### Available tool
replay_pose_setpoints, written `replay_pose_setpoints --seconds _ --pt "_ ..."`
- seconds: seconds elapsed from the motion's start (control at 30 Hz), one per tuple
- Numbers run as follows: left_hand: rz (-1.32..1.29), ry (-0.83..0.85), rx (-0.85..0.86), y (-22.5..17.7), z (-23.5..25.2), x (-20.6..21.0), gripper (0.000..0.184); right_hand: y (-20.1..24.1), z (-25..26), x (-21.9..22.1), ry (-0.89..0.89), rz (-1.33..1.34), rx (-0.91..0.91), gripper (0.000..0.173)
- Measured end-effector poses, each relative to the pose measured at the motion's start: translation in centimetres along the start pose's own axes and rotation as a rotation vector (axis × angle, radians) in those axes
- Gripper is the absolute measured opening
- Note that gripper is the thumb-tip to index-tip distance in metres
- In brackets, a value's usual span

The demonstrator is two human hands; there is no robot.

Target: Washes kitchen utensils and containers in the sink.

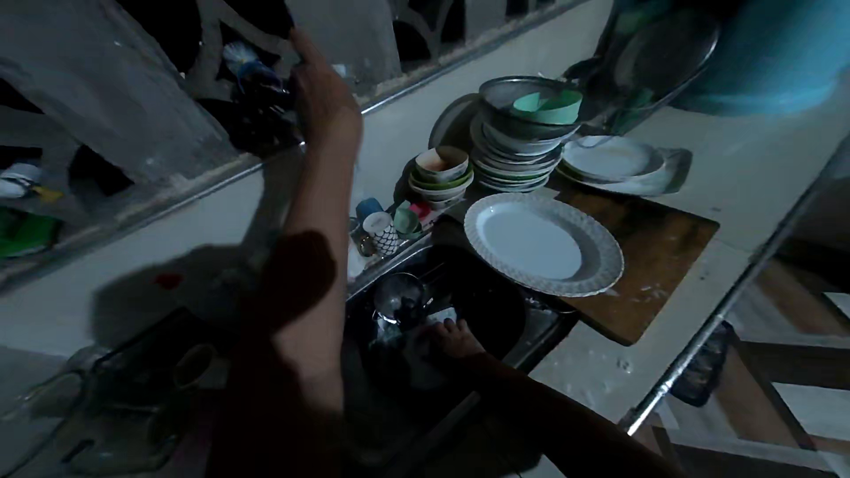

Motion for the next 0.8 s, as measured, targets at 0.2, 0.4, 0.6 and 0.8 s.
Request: replay_pose_setpoints --seconds 0.2,0.4,0.6,0.8 --pt "0.328 1.044 -0.049 11.8 -19.9 12.1 0.066 0.8 0.0 0.0 0.174 0.265 0.136 0.053" --pt "0.123 1.261 -0.231 22.2 -28.2 18.9 0.051 0.2 0.7 0.4 0.166 0.111 0.07 0.05" --pt "0.157 1.084 -0.405 18.3 -28.2 17.9 0.045 1.1 -1.3 -2.5 0.183 -0.022 0.194 0.047" --pt "0.332 1.153 -0.322 20.3 -28.5 18.2 0.047 -0.3 -5.5 -6.8 0.165 -0.125 0.204 0.045"
Point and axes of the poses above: each hand's wrist, its own z-axis towards the middle knuckle, its own x-axis out of the palm, y = z × x, the point moved 1 cm from there along z, towards the middle knuckle, and after that the axes turned 9 degrees about y, right-handed, at the moved point
